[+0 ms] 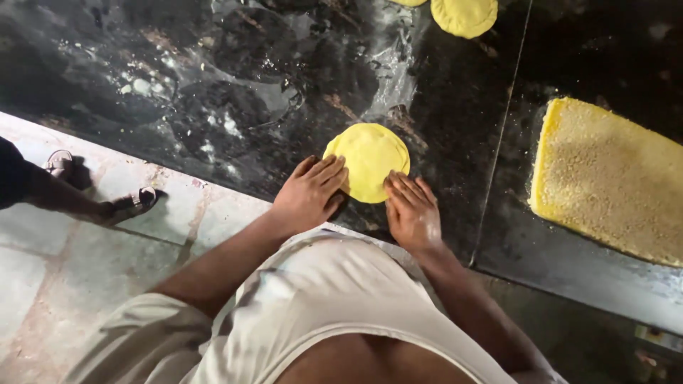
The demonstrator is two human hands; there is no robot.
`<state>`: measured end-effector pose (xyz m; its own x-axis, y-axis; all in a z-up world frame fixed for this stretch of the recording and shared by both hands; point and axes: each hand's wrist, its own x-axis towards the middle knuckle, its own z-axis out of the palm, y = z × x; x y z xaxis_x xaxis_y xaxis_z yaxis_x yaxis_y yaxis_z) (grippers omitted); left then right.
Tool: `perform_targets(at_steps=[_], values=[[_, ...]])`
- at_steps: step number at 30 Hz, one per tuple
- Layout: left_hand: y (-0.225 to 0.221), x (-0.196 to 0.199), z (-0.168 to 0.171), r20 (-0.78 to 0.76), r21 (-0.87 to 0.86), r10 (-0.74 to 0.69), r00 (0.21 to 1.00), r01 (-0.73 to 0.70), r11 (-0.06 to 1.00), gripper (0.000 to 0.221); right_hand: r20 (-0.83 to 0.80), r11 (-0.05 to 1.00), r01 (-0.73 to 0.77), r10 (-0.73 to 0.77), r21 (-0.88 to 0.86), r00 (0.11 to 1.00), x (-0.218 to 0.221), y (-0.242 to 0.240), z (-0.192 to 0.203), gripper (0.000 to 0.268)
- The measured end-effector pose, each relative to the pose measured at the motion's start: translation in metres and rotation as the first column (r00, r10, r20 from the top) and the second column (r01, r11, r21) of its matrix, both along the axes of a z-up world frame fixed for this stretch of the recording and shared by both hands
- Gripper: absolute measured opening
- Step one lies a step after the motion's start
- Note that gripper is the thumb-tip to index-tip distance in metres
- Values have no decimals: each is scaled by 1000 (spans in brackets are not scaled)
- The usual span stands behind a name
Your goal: The person is hand-shaping and sealing small round portions of yellow dough on a dark countertop in a bakery environment.
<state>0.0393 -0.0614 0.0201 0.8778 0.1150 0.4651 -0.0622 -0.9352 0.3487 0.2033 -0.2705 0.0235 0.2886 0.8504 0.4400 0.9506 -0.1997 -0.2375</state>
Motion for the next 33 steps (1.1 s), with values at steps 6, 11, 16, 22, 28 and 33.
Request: perform_targets(at_steps=[6, 11, 16, 22, 28, 33], values=[[-8, 0, 2, -168, 14, -18, 986, 20, 1000, 44, -143, 993, 6, -23, -117, 989, -8, -2, 25, 38], [-12, -6, 12, -199, 70, -16, 980, 31, 997, 48, 34, 964, -51, 63, -261, 997, -23, -9, 5, 56], [-19, -2, 14, -345, 54, -24, 938, 46, 997, 55, -85, 880, 6, -52, -474, 995, -24, -2, 15, 47], [-22, -3, 17, -261, 143, -51, 964, 91, 986, 66, -28, 940, -146, 145, -309, 989, -28, 0, 5, 56], [-10, -3, 9, -413, 82, -49, 910, 90, 993, 61, -132, 974, -36, 7, -223, 991, -15, -7, 12, 44], [-7, 3, 57, -499, 53, -39, 866, 75, 996, 58, -67, 950, -53, 34, -308, 997, -3, -6, 19, 40]])
